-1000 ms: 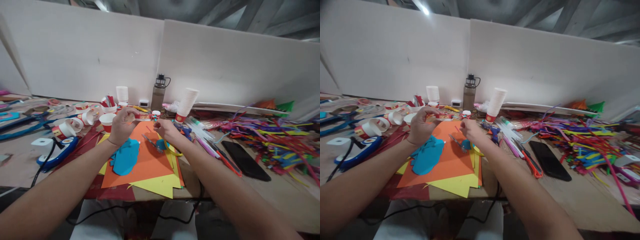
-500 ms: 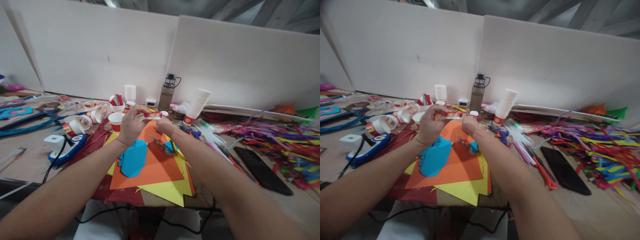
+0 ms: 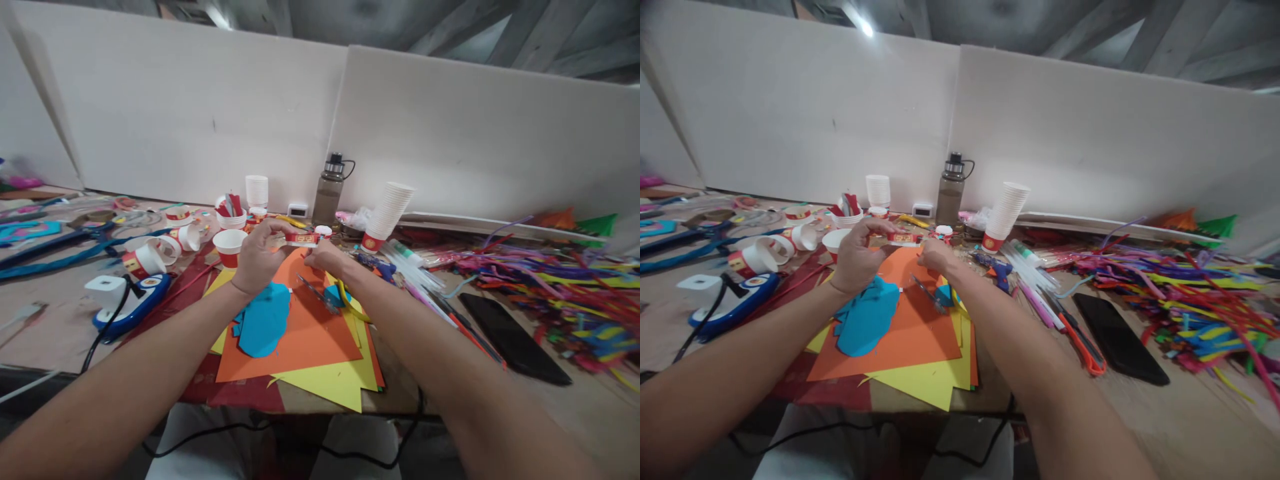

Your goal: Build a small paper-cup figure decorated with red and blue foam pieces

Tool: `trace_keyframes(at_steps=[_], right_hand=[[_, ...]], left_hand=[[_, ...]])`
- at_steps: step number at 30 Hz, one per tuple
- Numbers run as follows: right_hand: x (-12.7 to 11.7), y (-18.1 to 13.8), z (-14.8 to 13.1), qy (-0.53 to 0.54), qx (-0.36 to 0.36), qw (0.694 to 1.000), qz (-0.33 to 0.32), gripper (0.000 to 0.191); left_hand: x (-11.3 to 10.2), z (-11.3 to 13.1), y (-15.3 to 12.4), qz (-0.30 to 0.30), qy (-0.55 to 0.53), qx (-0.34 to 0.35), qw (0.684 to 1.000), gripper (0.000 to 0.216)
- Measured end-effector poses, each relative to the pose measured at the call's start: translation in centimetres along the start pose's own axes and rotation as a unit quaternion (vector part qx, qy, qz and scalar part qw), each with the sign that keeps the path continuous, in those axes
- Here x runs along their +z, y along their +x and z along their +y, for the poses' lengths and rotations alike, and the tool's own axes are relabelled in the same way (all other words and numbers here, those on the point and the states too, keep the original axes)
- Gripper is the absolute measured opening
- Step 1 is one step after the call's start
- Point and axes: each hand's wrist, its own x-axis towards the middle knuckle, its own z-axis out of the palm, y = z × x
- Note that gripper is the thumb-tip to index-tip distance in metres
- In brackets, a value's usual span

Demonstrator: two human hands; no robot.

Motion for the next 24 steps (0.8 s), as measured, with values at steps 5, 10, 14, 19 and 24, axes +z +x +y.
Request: trace_keyframes(at_steps=[5,10,14,19,24], right_hand=[[-2.2,-3.9,0.8,0.093,-0.001,0.996,0.008,0.008],[-3.9,-8.1,2.5,0.244,-0.006,0.964,0.103,0.014],[-4.5,-10.6,3.1,0.432,-0.044,0.881,0.187,0.014],[-4.9,-12.3,2.1,0.466,-0.086,0.856,0.207,0.015],[-4.5,-12.9,1.4,0.467,-0.113,0.853,0.202,0.013]], left_hand=[[-0.2,0.7,0.1,-0.034,-0.011,0.044,0.998,0.015],[-0.4,2.0,0.1,-0.086,0.021,0.128,0.988,0.014],[-0.2,2.4,-0.3,-0.104,0.006,0.140,0.985,0.018],[0.0,2.0,-0.8,-0.107,-0.001,0.117,0.987,0.020],[0.2,1.9,-1.1,-0.112,-0.005,0.099,0.989,0.021]])
